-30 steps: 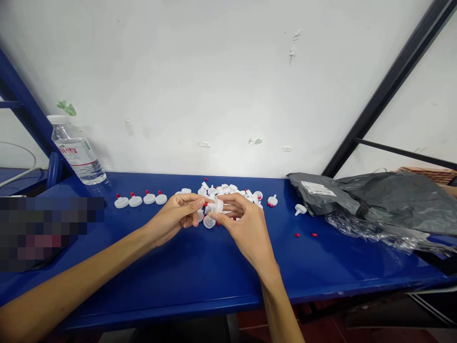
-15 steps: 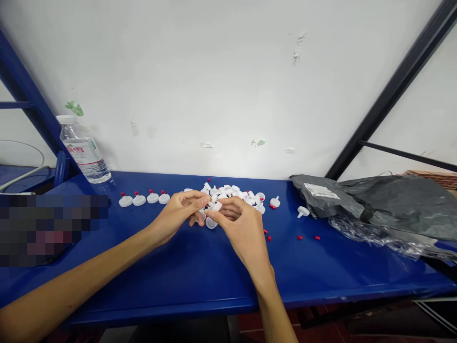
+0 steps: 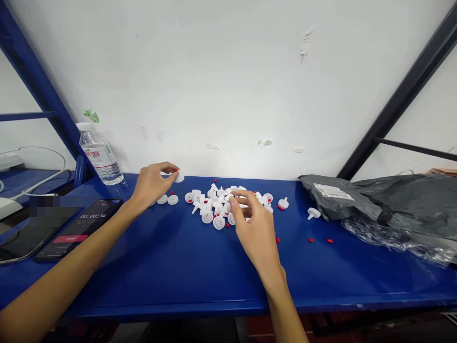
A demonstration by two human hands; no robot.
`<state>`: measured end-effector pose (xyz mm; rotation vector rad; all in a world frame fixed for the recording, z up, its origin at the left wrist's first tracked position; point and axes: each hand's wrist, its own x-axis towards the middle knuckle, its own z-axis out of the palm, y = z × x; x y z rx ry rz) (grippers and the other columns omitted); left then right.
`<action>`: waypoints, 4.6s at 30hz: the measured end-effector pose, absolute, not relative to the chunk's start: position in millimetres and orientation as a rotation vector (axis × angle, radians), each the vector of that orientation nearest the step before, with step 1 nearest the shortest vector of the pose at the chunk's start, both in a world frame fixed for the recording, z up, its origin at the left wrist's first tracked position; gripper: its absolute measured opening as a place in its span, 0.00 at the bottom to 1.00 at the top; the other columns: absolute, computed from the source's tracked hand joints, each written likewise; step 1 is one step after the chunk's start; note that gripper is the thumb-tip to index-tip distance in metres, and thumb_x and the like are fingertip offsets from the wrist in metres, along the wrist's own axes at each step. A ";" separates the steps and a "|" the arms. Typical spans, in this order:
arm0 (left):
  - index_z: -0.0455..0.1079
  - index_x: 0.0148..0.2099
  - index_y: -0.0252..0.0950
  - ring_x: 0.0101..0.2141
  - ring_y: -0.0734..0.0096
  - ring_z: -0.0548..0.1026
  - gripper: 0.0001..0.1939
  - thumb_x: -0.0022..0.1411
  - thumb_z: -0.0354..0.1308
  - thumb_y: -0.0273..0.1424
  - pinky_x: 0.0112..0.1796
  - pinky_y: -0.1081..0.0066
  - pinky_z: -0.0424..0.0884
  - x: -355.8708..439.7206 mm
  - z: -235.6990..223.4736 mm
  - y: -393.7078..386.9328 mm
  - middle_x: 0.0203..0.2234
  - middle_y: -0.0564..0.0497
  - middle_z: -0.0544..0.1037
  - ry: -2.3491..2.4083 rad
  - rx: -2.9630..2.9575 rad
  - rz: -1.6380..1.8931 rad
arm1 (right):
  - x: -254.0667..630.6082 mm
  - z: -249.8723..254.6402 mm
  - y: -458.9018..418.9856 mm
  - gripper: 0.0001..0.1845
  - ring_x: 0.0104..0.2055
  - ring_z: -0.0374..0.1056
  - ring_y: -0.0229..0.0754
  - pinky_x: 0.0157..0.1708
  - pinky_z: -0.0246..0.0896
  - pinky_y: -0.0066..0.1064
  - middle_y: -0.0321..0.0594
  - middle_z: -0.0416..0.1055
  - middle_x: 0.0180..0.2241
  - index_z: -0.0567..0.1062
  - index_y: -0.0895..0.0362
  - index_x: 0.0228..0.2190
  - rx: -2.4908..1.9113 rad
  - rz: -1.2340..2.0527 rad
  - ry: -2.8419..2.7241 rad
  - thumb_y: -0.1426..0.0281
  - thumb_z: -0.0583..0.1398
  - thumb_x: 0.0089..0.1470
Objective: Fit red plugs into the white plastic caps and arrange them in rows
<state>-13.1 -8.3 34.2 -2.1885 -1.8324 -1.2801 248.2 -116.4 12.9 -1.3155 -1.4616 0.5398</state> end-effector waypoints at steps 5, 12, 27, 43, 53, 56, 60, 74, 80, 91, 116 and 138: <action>0.79 0.42 0.37 0.39 0.57 0.80 0.13 0.56 0.57 0.29 0.43 0.65 0.72 -23.4 11.3 10.3 0.36 0.46 0.83 -1.930 -2.310 -1.106 | 247.0 12.7 -116.6 0.16 0.37 0.78 0.49 0.34 0.68 0.37 0.44 0.79 0.44 0.77 0.50 0.43 -1.311 0.531 -1.482 0.55 0.59 0.60; 0.78 0.42 0.38 0.41 0.55 0.80 0.13 0.55 0.55 0.27 0.42 0.64 0.71 -21.4 -1.8 14.0 0.36 0.45 0.83 -2.009 -2.333 -0.893 | 252.2 15.9 -118.2 0.14 0.37 0.77 0.48 0.34 0.66 0.35 0.41 0.79 0.42 0.78 0.51 0.38 -1.328 0.449 -1.477 0.56 0.58 0.61; 0.76 0.43 0.38 0.41 0.57 0.79 0.13 0.58 0.55 0.28 0.42 0.65 0.71 -17.2 0.6 13.0 0.37 0.47 0.82 -2.087 -2.338 -0.875 | 298.8 62.2 -177.1 0.16 0.42 0.77 0.51 0.37 0.70 0.35 0.40 0.81 0.39 0.80 0.51 0.39 -1.576 0.205 -1.564 0.54 0.60 0.59; 0.73 0.42 0.35 0.43 0.57 0.72 0.11 0.64 0.50 0.23 0.46 0.57 0.66 44.6 2.1 -41.5 0.38 0.45 0.78 -1.143 -2.340 -1.187 | 327.0 32.0 -147.1 0.20 0.33 0.75 0.49 0.29 0.60 0.34 0.37 0.80 0.33 0.81 0.47 0.39 -2.107 0.383 -1.754 0.50 0.65 0.47; 0.73 0.40 0.31 0.36 0.63 0.69 0.10 0.60 0.53 0.18 0.39 0.60 0.66 90.7 -20.9 -95.6 0.30 0.46 0.76 -0.421 -2.724 -1.165 | 310.8 27.1 -137.7 0.16 0.37 0.74 0.51 0.28 0.54 0.33 0.40 0.79 0.35 0.79 0.50 0.35 -2.230 0.424 -1.867 0.55 0.67 0.47; 0.73 0.40 0.31 0.34 0.64 0.68 0.10 0.60 0.53 0.19 0.38 0.61 0.65 96.0 -21.9 -104.4 0.29 0.47 0.75 -0.382 -2.799 -1.162 | 317.3 30.5 -145.8 0.13 0.36 0.74 0.50 0.28 0.55 0.33 0.39 0.79 0.33 0.80 0.50 0.33 -2.180 0.368 -1.859 0.55 0.65 0.49; 0.73 0.47 0.33 0.35 0.65 0.70 0.12 0.64 0.53 0.22 0.38 0.62 0.66 109.4 -25.1 -118.1 0.33 0.47 0.75 -0.464 -2.951 -1.074 | 337.6 38.8 -165.1 0.17 0.34 0.75 0.48 0.31 0.60 0.34 0.37 0.79 0.33 0.80 0.48 0.35 -2.108 0.266 -1.734 0.50 0.64 0.50; 0.78 0.46 0.39 0.37 0.68 0.78 0.11 0.70 0.55 0.34 0.37 0.70 0.73 176.7 -43.2 -117.8 0.42 0.48 0.77 -0.720 -3.313 -0.832 | 353.5 55.2 -182.5 0.22 0.38 0.78 0.52 0.33 0.68 0.36 0.43 0.81 0.38 0.79 0.52 0.39 -1.910 0.171 -1.471 0.48 0.63 0.51; 0.78 0.43 0.38 0.32 0.69 0.80 0.07 0.67 0.59 0.32 0.37 0.70 0.75 162.6 -25.5 -108.8 0.33 0.51 0.82 -1.004 -3.400 -1.451 | 351.7 52.8 -178.0 0.23 0.42 0.78 0.56 0.38 0.72 0.39 0.46 0.81 0.39 0.79 0.53 0.40 -1.745 0.340 -1.502 0.51 0.67 0.48; 0.78 0.40 0.35 0.29 0.64 0.82 0.12 0.59 0.66 0.39 0.19 0.77 0.66 116.3 15.0 -75.3 0.33 0.47 0.82 -1.513 -3.178 -2.162 | 324.9 46.0 -145.8 0.24 0.38 0.77 0.47 0.36 0.73 0.35 0.43 0.79 0.42 0.76 0.52 0.48 -1.437 0.650 -1.583 0.57 0.67 0.51; 0.79 0.39 0.36 0.22 0.73 0.75 0.10 0.60 0.65 0.37 0.21 0.76 0.66 70.2 13.1 -69.1 0.25 0.50 0.79 -1.511 -3.019 -2.096 | 274.3 22.2 -114.3 0.26 0.41 0.77 0.49 0.38 0.73 0.36 0.47 0.80 0.42 0.79 0.54 0.47 -1.279 0.775 -1.580 0.55 0.68 0.50; 0.82 0.37 0.34 0.20 0.75 0.70 0.11 0.56 0.68 0.36 0.24 0.73 0.66 75.1 0.7 -71.8 0.25 0.49 0.78 -1.468 -3.056 -2.378 | 269.2 24.4 -118.4 0.27 0.39 0.78 0.53 0.41 0.75 0.42 0.44 0.82 0.36 0.81 0.56 0.48 -1.283 0.772 -1.584 0.56 0.69 0.47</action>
